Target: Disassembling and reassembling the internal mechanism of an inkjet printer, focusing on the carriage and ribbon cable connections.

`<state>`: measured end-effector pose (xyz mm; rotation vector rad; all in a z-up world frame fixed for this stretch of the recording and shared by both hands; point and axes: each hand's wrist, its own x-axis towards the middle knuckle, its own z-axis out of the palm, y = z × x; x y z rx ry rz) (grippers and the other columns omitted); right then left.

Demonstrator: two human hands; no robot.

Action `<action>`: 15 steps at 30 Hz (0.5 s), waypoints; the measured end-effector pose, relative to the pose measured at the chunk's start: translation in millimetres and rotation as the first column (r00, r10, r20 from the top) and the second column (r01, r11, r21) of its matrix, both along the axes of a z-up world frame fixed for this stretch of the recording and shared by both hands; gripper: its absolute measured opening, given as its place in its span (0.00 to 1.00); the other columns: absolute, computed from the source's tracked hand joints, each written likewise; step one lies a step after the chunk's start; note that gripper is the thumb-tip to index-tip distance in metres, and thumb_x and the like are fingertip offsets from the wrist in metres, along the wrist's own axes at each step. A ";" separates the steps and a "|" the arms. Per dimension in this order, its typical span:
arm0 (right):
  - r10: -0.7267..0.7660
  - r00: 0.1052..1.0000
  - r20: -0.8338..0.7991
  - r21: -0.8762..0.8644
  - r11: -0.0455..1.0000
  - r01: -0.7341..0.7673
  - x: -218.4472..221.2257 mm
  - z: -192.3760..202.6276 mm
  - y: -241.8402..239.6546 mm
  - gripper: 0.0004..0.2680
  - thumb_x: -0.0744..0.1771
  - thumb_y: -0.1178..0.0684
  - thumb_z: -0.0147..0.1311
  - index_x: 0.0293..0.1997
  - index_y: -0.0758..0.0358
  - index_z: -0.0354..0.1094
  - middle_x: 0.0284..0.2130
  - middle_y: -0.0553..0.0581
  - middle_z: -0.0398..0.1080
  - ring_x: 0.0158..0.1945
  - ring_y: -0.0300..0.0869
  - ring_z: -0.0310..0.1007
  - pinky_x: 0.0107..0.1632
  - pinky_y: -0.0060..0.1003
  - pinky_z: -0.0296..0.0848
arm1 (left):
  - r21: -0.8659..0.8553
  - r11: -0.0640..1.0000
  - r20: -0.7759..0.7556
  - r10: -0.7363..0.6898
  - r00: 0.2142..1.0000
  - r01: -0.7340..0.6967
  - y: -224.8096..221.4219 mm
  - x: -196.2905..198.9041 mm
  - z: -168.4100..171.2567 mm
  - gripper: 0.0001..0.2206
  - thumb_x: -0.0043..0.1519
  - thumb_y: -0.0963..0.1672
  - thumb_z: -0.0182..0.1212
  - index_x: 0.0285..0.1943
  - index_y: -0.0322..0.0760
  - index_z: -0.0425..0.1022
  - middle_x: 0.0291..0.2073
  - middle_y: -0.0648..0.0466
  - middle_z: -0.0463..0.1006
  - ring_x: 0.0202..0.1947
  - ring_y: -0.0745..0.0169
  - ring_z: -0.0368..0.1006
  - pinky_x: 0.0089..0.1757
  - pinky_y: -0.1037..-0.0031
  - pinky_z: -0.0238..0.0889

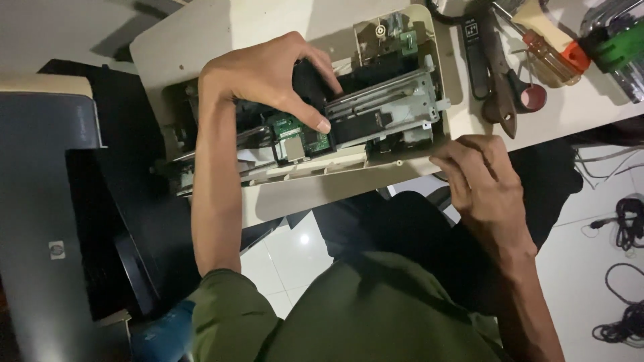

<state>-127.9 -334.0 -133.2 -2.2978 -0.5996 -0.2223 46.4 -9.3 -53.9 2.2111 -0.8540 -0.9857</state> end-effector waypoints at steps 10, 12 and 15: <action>-0.065 0.998 0.015 0.098 0.993 0.064 -0.6 -16.3 -0.4 0.06 0.70 0.67 0.61 0.51 0.71 0.72 0.48 0.67 0.66 0.51 0.53 0.66 0.53 0.46 0.70 | -0.065 0.997 0.007 -0.049 0.999 0.050 5.0 6.9 -13.7 0.28 0.51 0.57 0.71 0.53 0.36 0.83 0.55 0.44 0.78 0.57 0.42 0.73 0.54 0.53 0.62; -0.062 0.997 0.055 0.086 0.995 0.057 1.8 -20.5 -1.0 0.06 0.70 0.68 0.63 0.51 0.73 0.72 0.46 0.67 0.68 0.50 0.54 0.67 0.52 0.46 0.71 | -0.044 0.999 -0.013 -0.025 1.000 0.025 3.2 7.2 -10.1 0.28 0.50 0.57 0.71 0.52 0.38 0.83 0.55 0.44 0.79 0.58 0.42 0.72 0.57 0.51 0.59; -0.063 0.994 0.094 0.087 0.995 0.055 5.1 -19.2 1.3 0.06 0.69 0.69 0.65 0.50 0.76 0.72 0.44 0.68 0.69 0.47 0.54 0.67 0.49 0.45 0.71 | -0.011 1.000 -0.032 0.001 0.999 -0.002 1.9 8.4 -10.3 0.27 0.49 0.57 0.73 0.52 0.40 0.84 0.58 0.42 0.78 0.65 0.39 0.66 0.60 0.44 0.53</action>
